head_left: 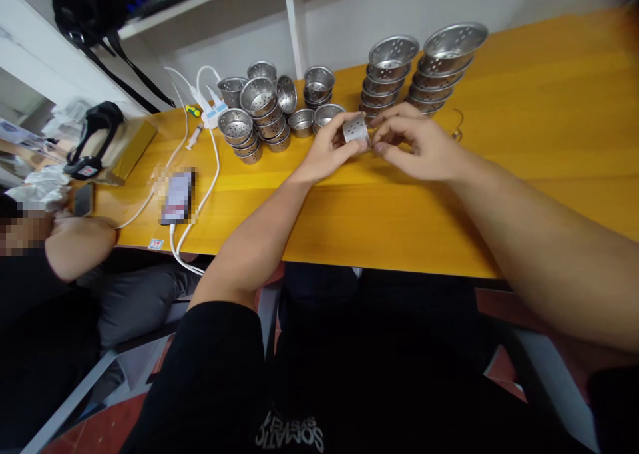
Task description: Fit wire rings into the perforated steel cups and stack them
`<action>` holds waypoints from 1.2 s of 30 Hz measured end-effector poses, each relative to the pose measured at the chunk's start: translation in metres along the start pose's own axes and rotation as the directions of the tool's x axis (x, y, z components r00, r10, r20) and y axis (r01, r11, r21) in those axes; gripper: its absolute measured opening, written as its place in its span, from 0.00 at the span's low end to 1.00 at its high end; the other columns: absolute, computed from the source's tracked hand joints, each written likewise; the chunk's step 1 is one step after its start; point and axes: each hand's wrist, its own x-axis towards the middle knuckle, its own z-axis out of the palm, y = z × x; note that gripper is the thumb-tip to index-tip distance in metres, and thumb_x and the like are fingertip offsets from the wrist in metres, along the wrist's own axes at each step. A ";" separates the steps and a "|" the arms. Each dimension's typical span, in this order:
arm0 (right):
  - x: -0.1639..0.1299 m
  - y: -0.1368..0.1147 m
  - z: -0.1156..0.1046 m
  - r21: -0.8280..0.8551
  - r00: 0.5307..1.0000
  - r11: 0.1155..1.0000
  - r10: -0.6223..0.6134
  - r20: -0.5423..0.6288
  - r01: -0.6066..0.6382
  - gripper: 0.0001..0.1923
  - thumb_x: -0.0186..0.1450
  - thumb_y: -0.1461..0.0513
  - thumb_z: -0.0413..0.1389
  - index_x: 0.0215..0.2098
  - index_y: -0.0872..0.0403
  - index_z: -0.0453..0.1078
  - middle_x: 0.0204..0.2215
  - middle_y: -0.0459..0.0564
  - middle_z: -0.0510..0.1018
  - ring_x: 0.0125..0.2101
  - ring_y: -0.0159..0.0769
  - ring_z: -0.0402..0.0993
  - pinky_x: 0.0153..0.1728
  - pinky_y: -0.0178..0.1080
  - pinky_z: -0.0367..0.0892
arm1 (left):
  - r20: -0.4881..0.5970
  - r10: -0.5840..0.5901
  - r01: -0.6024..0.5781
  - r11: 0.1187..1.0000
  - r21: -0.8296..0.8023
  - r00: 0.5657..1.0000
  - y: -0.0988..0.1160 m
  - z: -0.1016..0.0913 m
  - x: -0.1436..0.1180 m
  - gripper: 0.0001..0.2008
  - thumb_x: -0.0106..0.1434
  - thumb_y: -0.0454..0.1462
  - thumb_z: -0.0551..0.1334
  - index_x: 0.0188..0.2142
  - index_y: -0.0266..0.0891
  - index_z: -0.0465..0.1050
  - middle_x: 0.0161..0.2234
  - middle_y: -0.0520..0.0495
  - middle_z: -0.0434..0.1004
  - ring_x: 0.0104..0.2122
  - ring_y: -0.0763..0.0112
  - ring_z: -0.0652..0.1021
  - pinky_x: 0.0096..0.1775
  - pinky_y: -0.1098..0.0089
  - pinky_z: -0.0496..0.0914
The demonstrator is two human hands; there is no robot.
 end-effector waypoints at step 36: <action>0.002 0.002 -0.022 0.125 0.990 0.986 0.094 0.102 -0.107 0.23 0.62 0.31 0.69 0.34 0.37 0.82 0.50 0.50 0.84 0.52 0.55 0.80 0.62 0.72 0.74 | 0.140 -0.054 0.051 0.998 0.026 0.989 0.014 -0.007 -0.007 0.45 0.54 0.61 0.78 0.61 0.37 0.75 0.64 0.35 0.82 0.64 0.53 0.82 0.71 0.49 0.73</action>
